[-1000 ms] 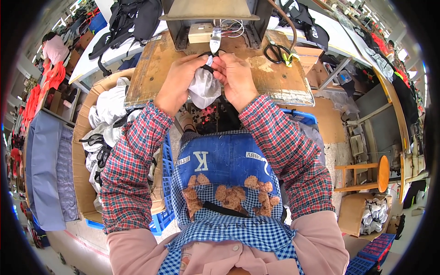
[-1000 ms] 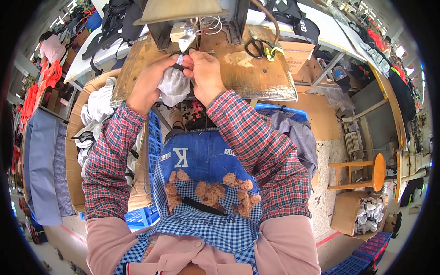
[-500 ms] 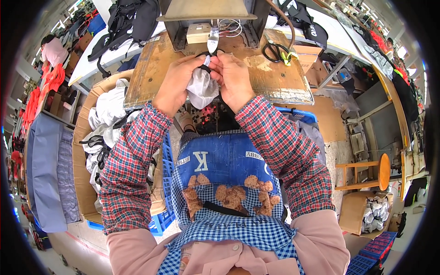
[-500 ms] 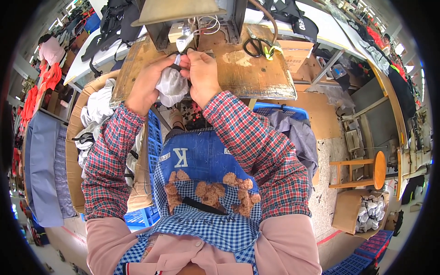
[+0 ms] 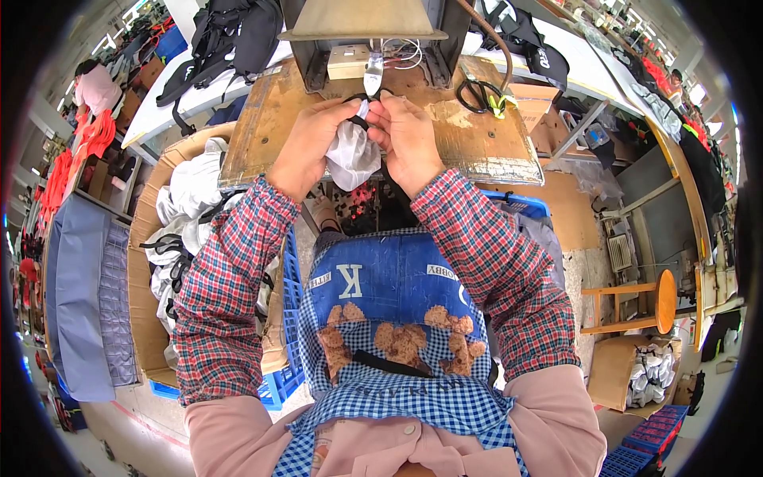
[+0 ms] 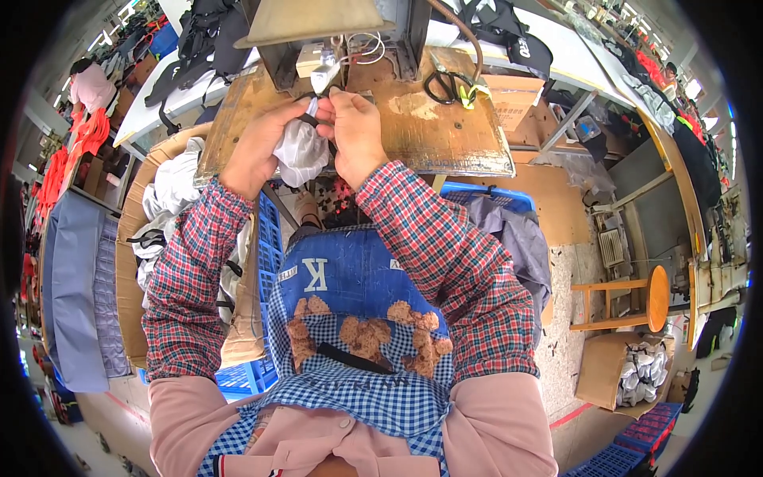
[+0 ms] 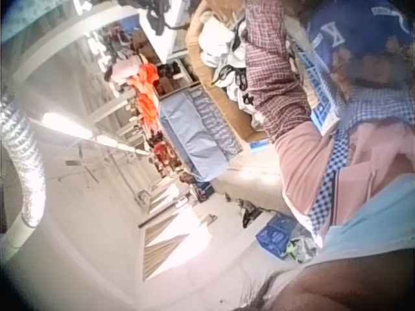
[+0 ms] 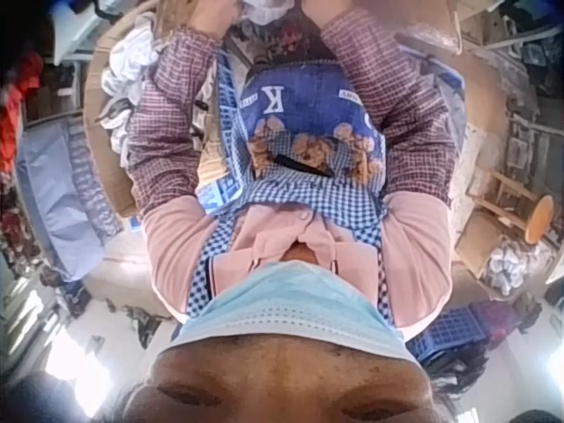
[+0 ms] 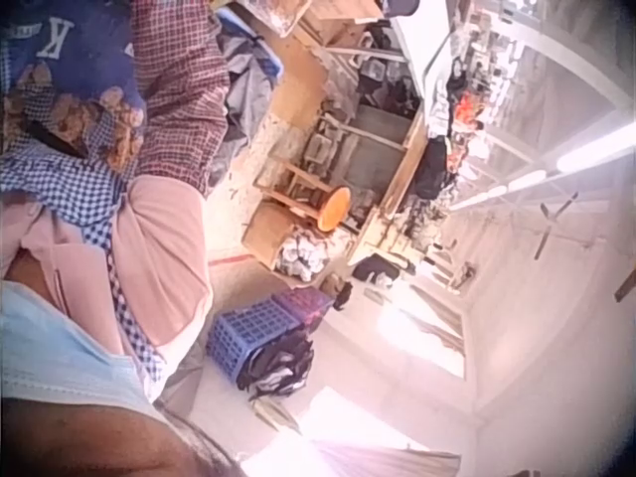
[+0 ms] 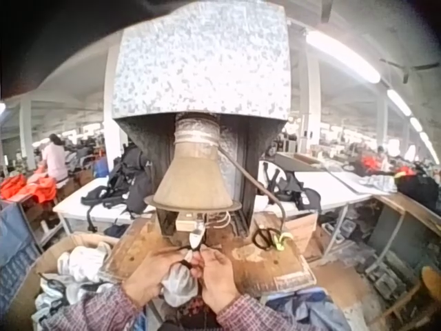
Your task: Using a heat-sealing machine to attach elastic straps to white fabric masks or pouches.
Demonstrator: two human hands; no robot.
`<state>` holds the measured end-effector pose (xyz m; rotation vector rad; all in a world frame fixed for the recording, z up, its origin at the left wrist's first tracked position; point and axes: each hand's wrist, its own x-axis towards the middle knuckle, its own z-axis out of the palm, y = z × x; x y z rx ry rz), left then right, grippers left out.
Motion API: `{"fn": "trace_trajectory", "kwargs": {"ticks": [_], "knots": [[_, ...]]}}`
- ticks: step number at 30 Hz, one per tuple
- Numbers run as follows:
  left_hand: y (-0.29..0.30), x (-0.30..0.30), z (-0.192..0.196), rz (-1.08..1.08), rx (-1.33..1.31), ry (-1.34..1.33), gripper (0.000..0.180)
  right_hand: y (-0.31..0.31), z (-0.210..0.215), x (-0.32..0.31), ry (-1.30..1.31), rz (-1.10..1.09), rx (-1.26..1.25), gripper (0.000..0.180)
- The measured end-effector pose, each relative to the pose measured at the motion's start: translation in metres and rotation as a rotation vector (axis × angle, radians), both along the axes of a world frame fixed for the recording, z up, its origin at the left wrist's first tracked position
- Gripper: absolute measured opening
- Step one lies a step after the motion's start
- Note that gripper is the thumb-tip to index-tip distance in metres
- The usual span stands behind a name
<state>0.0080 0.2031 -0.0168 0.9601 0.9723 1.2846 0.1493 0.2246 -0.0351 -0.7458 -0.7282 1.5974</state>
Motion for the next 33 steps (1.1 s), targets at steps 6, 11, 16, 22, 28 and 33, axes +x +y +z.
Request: {"fn": "trace_trajectory", "kwargs": {"ticks": [6,11,16,22,28,33], "knots": [[0.0,-0.005,0.001,-0.01,0.008,0.01,0.023,-0.001,0.006,0.003,0.032,-0.005,-0.004,0.016],[-0.024,-0.01,0.006,-0.036,-0.028,0.094,0.025,-0.023,0.003,0.021,-0.005,0.02,-0.005,0.023],[-0.052,-0.02,0.016,-0.141,-0.032,0.084,0.031,-0.042,-0.02,0.069,-0.249,0.354,0.046,0.028],[-0.061,-0.032,0.017,-0.239,-0.003,0.223,0.033,-0.057,-0.02,0.063,-0.474,0.173,0.501,0.025],[-0.058,-0.026,0.016,-0.28,0.056,0.318,0.031,-0.058,-0.021,0.057,-0.469,0.263,0.581,0.029],[-0.057,-0.024,0.011,-0.216,0.146,0.451,0.028,-0.068,-0.016,0.053,-0.775,0.048,0.69,0.018]]}}
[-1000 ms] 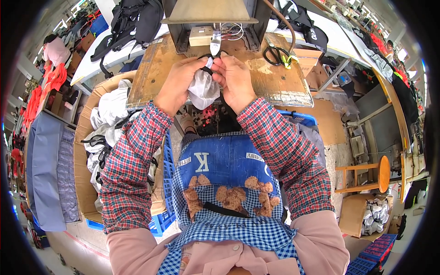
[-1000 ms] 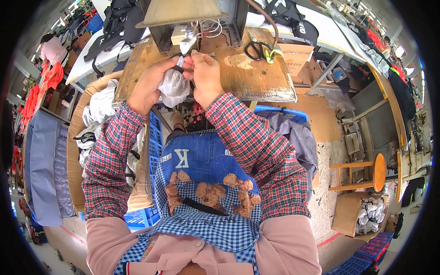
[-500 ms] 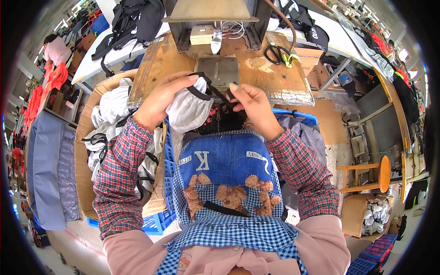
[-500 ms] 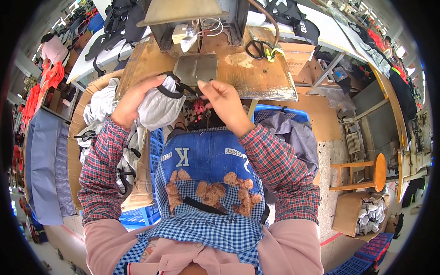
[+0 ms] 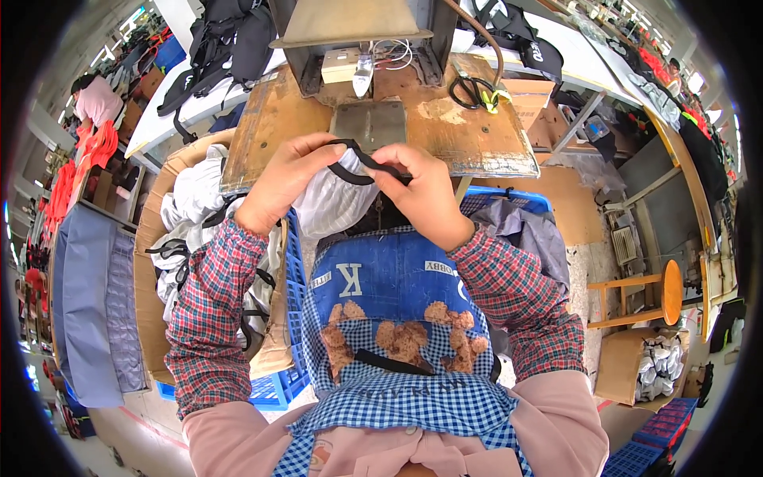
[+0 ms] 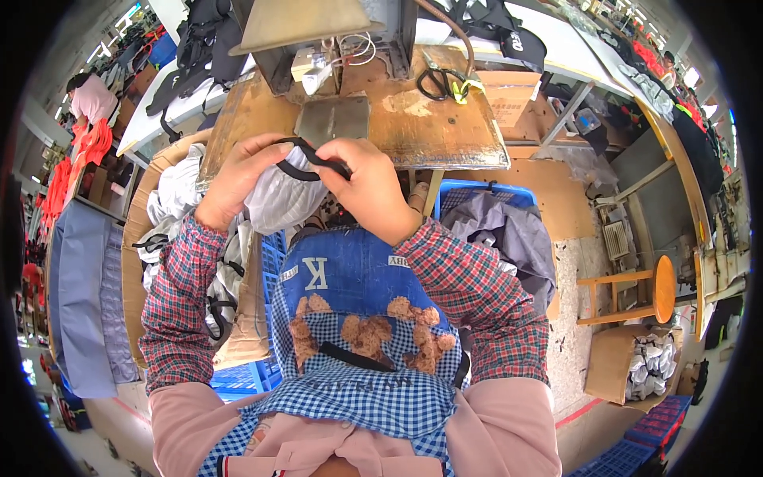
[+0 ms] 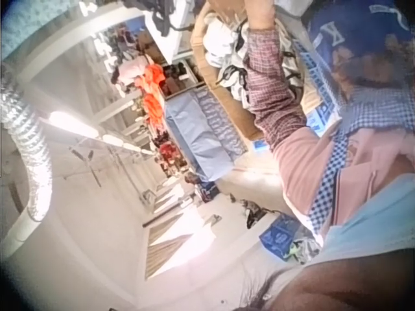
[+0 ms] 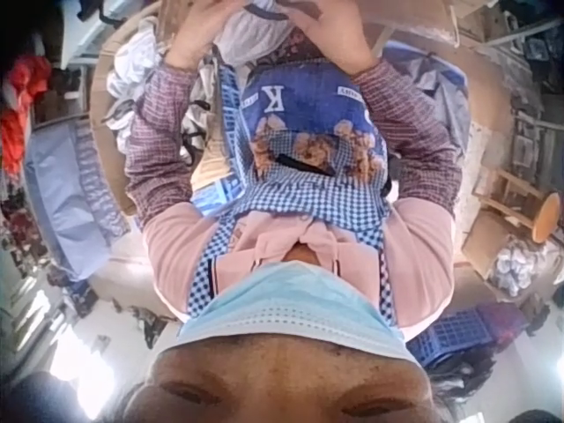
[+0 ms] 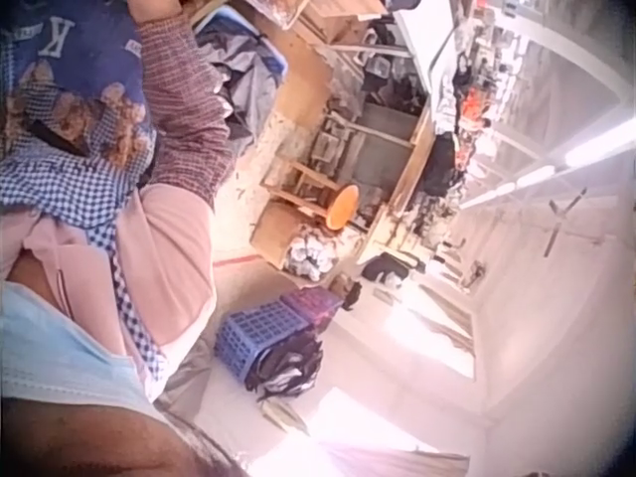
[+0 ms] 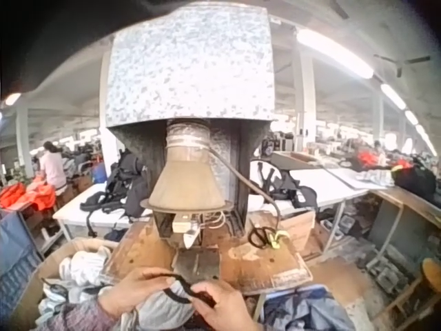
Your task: Using a heat-sealing machine to attach elastic straps to white fabric masks or pouches.
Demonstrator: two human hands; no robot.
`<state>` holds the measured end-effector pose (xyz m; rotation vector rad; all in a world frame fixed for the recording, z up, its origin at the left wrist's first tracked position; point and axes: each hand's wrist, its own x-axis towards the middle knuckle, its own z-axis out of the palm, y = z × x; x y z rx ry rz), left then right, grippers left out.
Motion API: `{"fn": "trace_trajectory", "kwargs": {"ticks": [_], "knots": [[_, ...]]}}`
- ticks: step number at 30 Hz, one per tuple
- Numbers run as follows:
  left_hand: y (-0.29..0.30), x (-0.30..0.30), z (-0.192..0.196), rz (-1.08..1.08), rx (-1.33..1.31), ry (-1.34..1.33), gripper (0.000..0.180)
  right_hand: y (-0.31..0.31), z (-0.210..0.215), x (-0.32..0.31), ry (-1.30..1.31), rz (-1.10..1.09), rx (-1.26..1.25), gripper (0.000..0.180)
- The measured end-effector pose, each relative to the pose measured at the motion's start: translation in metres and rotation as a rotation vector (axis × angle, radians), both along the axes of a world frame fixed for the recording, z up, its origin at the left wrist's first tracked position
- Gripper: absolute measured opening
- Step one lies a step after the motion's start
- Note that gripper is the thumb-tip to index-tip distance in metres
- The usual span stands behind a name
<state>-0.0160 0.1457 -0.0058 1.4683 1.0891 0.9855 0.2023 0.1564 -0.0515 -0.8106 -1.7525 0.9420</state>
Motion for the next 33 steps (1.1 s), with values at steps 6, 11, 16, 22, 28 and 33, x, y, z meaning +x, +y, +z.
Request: {"fn": "trace_trajectory", "kwargs": {"ticks": [6,11,16,22,28,33], "knots": [[-0.006,0.016,0.001,-0.083,-0.009,-0.101,0.027,-0.012,-0.003,-0.008,-0.295,-0.06,0.689,0.016],[-0.006,0.01,-0.003,-0.125,0.011,-0.085,0.025,-0.017,0.008,-0.007,-0.226,0.182,0.721,0.018],[0.002,0.003,-0.01,-0.121,0.155,0.026,0.022,-0.012,0.0,-0.002,0.065,0.053,0.054,0.028],[0.009,0.003,-0.003,-0.16,0.255,0.109,0.023,0.004,0.012,-0.007,0.368,0.199,-0.443,0.022],[0.024,0.0,-0.005,-0.155,0.368,0.222,0.024,0.026,0.002,-0.011,0.356,0.29,-0.543,0.02],[0.032,-0.001,-0.002,-0.122,0.4,0.298,0.021,0.04,-0.002,-0.014,0.535,0.325,-0.635,0.018]]}}
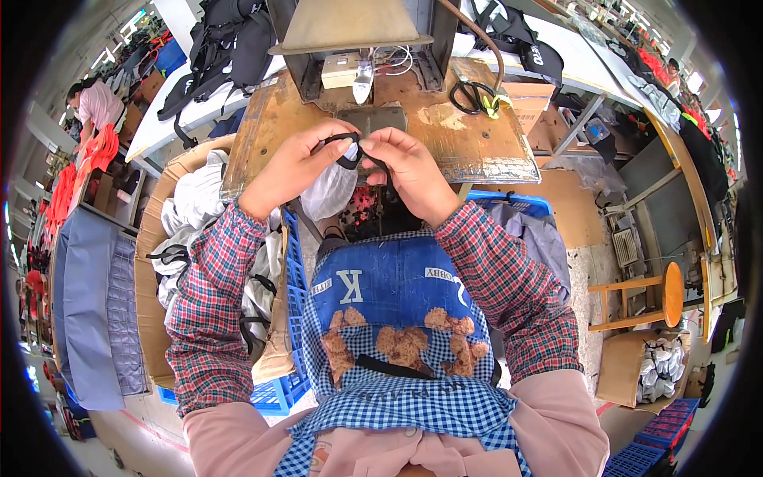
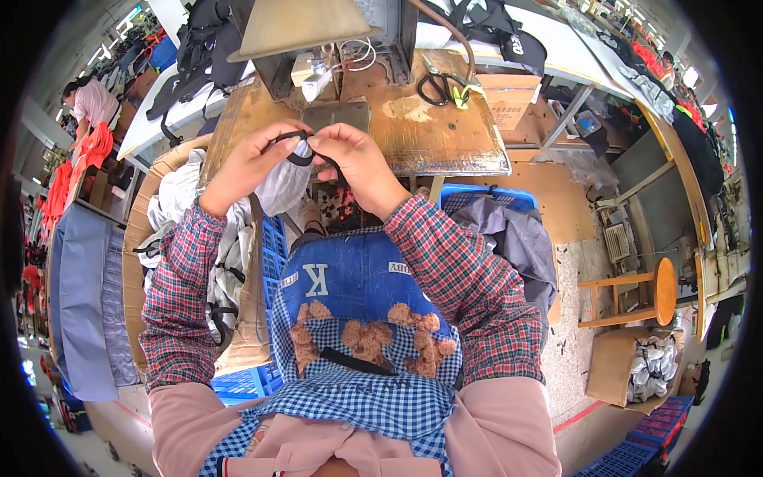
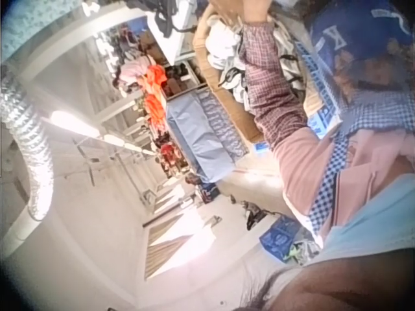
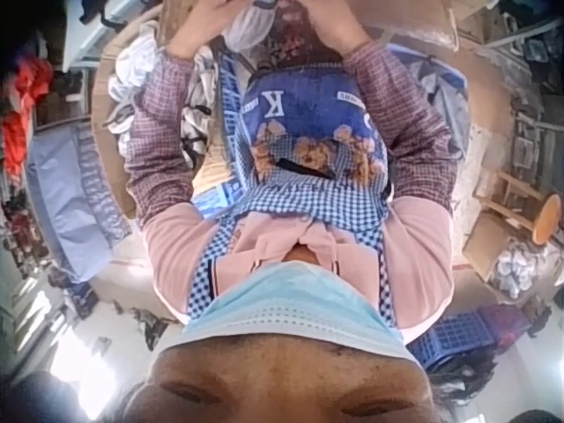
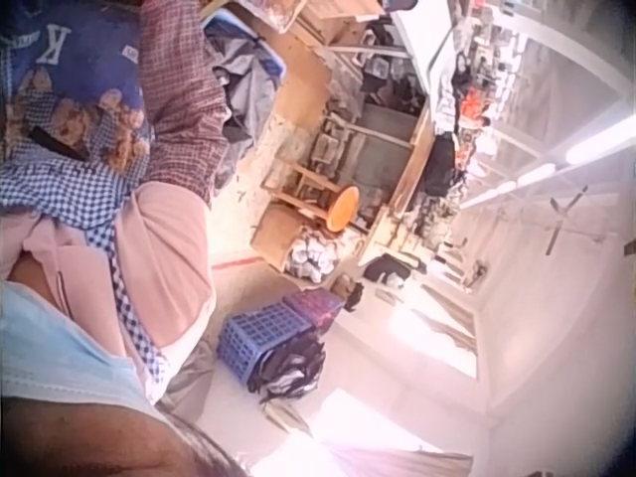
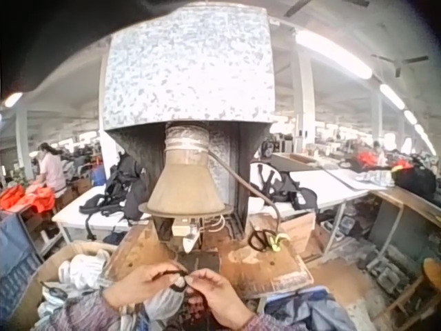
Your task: Using a heat-sealing machine to attach elastic straps to white fabric masks or pouches.
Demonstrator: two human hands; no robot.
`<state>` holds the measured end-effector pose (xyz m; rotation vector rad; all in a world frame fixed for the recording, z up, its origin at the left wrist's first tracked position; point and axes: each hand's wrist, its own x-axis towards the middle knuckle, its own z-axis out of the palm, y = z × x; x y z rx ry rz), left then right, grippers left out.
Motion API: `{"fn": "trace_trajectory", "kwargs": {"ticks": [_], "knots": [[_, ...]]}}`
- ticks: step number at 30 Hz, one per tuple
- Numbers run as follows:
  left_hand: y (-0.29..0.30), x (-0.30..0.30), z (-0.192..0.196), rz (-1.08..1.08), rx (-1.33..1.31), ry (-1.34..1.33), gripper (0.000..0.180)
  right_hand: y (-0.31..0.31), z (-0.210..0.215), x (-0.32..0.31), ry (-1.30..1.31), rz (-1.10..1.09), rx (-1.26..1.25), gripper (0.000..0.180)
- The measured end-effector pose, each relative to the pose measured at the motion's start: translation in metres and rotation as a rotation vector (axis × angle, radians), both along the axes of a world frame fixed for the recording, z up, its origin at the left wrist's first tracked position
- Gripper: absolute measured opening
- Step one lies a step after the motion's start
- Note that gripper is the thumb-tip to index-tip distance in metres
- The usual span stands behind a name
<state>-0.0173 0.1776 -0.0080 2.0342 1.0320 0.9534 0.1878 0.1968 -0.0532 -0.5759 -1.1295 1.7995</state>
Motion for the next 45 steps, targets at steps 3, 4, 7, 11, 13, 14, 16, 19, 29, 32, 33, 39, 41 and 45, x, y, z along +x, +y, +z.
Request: {"fn": "trace_trajectory", "kwargs": {"ticks": [3,4,7,11,13,14,16,19,29,32,33,39,41,45], "knots": [[0.004,0.0,-0.001,0.023,0.046,0.016,0.02,0.004,0.0,-0.003,0.141,0.015,-0.046,0.021],[0.005,0.0,-0.001,0.023,0.046,0.016,0.02,0.005,0.0,-0.004,0.141,0.015,-0.046,0.021],[0.008,-0.002,-0.003,0.039,0.031,-0.004,0.021,0.005,0.003,-0.006,0.102,-0.008,-0.049,0.021],[0.011,0.0,-0.001,0.047,0.104,0.04,0.021,0.009,0.002,-0.005,-0.017,-0.029,0.047,0.019],[0.013,0.001,0.0,0.049,0.124,0.066,0.021,0.012,0.0,-0.004,-0.019,-0.03,0.064,0.018],[0.013,0.001,0.0,0.055,0.124,0.073,0.021,0.013,0.0,-0.005,-0.002,-0.017,0.039,0.017],[0.014,0.0,0.0,0.061,0.125,0.08,0.021,0.014,0.0,-0.005,0.015,-0.003,0.014,0.016],[0.02,-0.002,0.0,0.055,0.031,0.071,0.025,0.019,-0.003,-0.006,0.09,0.018,-0.04,0.015],[0.036,-0.005,-0.007,0.1,-0.061,0.017,0.024,0.029,0.0,-0.009,0.162,0.003,-0.081,0.016],[0.04,-0.006,-0.007,0.104,-0.071,0.0,0.023,0.028,0.001,-0.009,0.146,-0.02,-0.061,0.02],[0.04,-0.007,-0.007,0.118,-0.074,0.002,0.023,0.027,0.002,-0.01,0.123,-0.034,-0.047,0.023],[0.039,-0.006,-0.007,0.107,-0.109,-0.009,0.022,0.03,0.006,-0.009,0.021,-0.006,-0.071,0.021],[0.04,-0.006,-0.005,0.103,-0.107,-0.009,0.022,0.034,0.004,-0.01,0.053,-0.001,-0.089,0.021],[0.04,-0.004,-0.001,0.099,-0.097,-0.004,0.022,0.04,0.002,-0.011,0.096,0.023,-0.068,0.018]]}}
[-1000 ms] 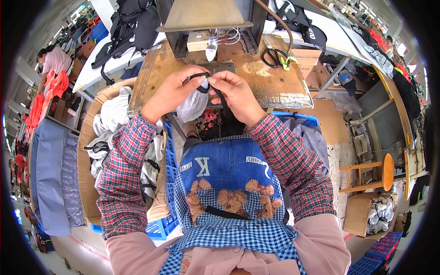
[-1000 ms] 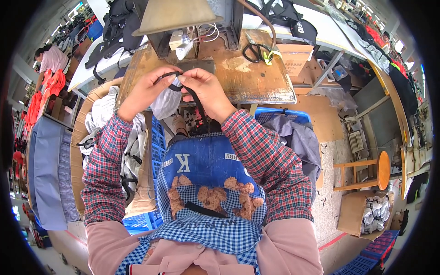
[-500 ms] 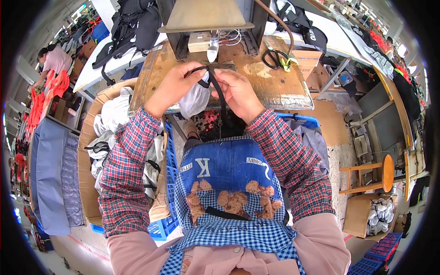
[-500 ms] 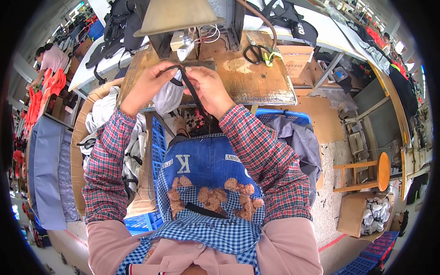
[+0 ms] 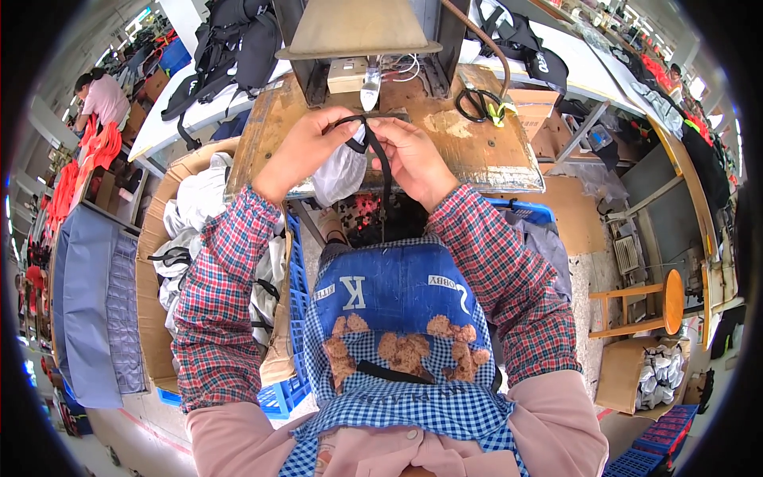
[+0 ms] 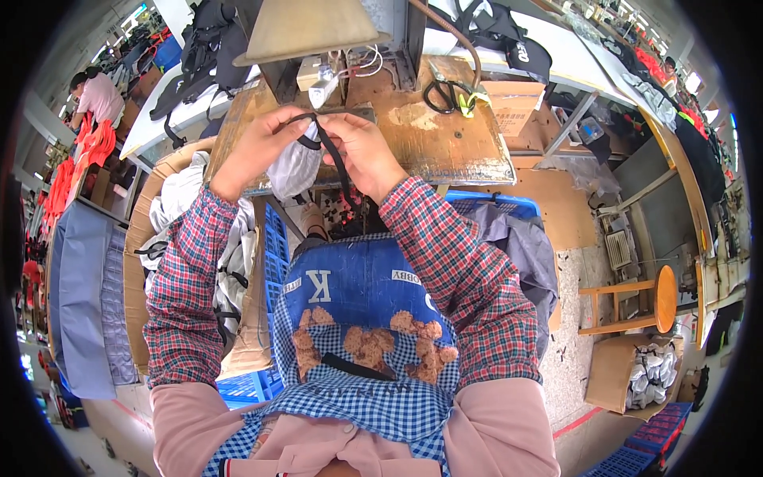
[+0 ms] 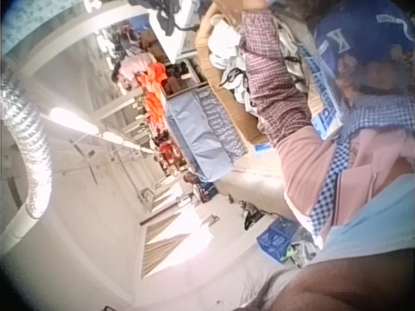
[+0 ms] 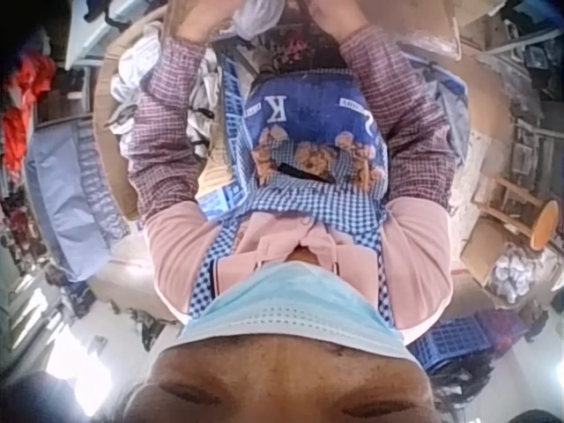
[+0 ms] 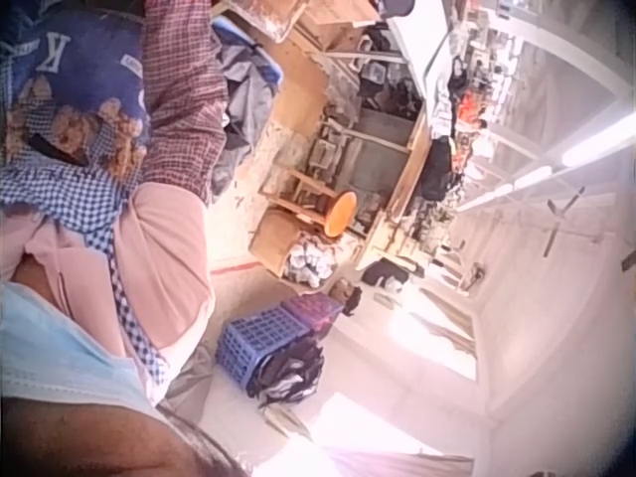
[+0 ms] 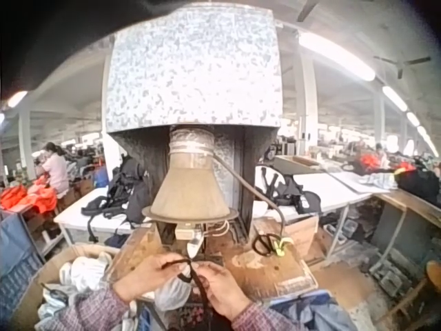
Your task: Using a heat-sealing machine to attach elastic straps to white fabric masks or pouches.
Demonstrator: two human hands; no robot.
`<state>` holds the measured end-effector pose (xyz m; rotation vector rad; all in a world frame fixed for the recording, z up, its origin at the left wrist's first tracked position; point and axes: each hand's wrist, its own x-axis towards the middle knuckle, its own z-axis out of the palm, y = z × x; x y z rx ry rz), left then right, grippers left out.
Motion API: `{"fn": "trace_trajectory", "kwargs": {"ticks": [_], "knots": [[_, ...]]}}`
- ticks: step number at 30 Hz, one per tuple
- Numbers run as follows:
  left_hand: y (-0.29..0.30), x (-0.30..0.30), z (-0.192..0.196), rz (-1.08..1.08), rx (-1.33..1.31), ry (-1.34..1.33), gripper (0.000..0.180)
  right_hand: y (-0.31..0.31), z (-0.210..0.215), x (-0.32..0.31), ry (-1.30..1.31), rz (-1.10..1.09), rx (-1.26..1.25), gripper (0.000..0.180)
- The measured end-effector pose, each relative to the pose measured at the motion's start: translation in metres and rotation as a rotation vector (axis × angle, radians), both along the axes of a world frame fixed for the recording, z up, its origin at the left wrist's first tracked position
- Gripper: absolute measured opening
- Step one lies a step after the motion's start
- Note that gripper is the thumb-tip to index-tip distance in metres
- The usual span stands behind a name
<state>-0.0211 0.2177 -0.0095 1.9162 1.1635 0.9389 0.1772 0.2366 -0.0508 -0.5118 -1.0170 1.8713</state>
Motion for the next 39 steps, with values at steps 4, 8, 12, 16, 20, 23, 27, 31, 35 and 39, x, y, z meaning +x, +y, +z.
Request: {"fn": "trace_trajectory", "kwargs": {"ticks": [4,8,12,16,20,23,27,31,35,39], "knots": [[0.0,0.001,0.002,0.036,0.004,0.002,0.022,-0.002,0.002,-0.003,0.023,-0.02,-0.021,0.017],[0.002,0.001,0.0,0.035,0.022,-0.024,0.021,0.0,0.0,-0.006,0.043,-0.033,-0.02,0.018],[-0.001,0.005,0.004,0.043,0.024,-0.048,0.02,-0.002,0.003,-0.004,0.047,-0.059,-0.027,0.018],[0.001,0.003,0.004,0.052,0.003,-0.044,0.02,0.0,0.002,-0.004,0.056,-0.065,-0.03,0.018],[0.003,0.001,0.001,0.064,0.066,-0.053,0.023,-0.002,0.003,-0.004,0.078,-0.071,-0.02,0.018],[-0.004,-0.002,-0.001,0.055,0.062,-0.056,0.026,-0.013,0.004,0.0,0.044,-0.073,-0.026,0.023],[-0.049,0.013,-0.001,0.059,-0.022,-0.127,0.025,-0.064,0.011,0.009,-0.289,-0.034,0.2,0.05],[-0.098,0.047,0.011,-0.083,-0.216,0.001,0.028,-0.099,-0.004,0.041,-0.433,0.091,0.306,0.036],[-0.138,0.071,0.008,-0.012,0.158,0.075,0.035,-0.118,-0.014,0.101,-0.424,-0.148,0.2,0.017],[-0.179,0.069,0.006,-0.159,0.096,0.204,0.027,-0.128,-0.032,0.21,-0.468,-0.506,0.053,0.017]]}}
